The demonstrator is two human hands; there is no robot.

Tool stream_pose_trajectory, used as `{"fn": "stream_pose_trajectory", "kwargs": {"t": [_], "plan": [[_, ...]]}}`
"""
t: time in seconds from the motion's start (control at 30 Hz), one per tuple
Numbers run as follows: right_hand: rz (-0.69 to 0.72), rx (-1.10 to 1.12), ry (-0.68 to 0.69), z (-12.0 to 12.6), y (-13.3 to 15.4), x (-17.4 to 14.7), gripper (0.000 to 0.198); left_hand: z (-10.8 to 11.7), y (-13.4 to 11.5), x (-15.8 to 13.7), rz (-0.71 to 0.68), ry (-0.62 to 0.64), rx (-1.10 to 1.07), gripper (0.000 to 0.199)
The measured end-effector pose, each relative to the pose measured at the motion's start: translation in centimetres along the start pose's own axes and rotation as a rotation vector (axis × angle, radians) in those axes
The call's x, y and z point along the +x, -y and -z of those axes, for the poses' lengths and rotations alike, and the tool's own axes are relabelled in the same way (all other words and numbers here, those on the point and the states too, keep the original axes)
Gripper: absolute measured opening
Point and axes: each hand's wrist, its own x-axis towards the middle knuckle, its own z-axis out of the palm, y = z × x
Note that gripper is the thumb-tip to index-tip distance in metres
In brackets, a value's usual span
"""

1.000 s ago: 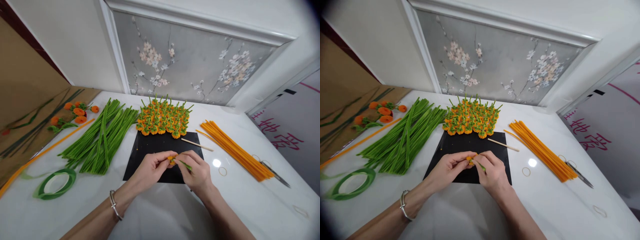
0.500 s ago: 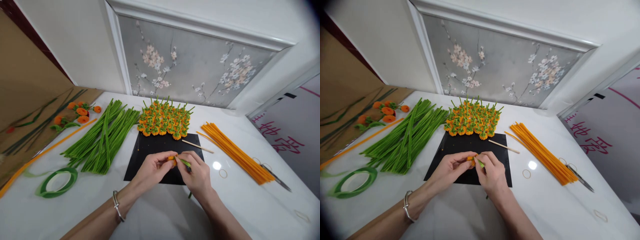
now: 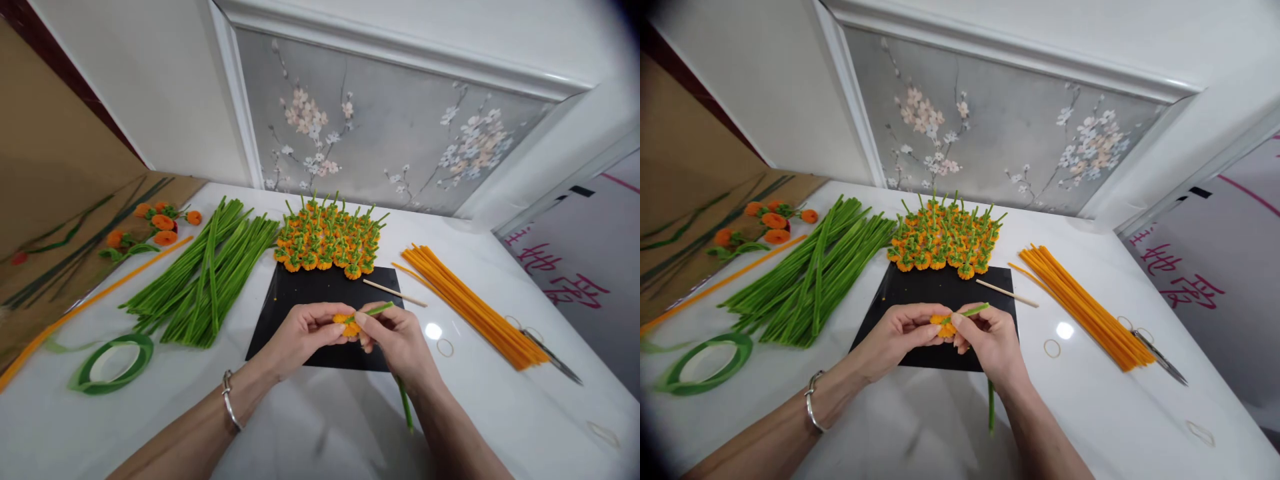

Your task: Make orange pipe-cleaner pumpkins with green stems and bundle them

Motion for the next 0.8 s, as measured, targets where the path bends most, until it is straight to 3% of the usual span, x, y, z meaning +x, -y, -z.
{"fn": "stream_pose_trajectory", "kwargs": {"t": [0.13,0.3,0.43,0.63,0.8], "plan": [[0.054,-0.095,-0.005,0.1,-0.1,0.0,0.02,0.1,0.2,0.2,-0.021,-0.037,0.023,0.025],[0.37,-0.633,-0.019,1.6,0.2,-0.4,0.012,-0.1,0.0,0.4,-0.04,-0.136,0.13,0.027],[0.443,-0.91,0.056,2.1,0.6,-0.8,0.02,0.1,0.9,0.6,-0.058,-0.17,0.284,0.031],[0.503,-0.833,-0.04,-0.1,0.7,-1.1,0.021,0.1,1.5,0.0,-0.187,-0.157,0.572,0.032],[0.458,-0.7,-0.035,-1.4,0.1,-1.1,0.021,-0.3,0.6,-0.5,-0.24,-0.105,0.634,0.033]]}}
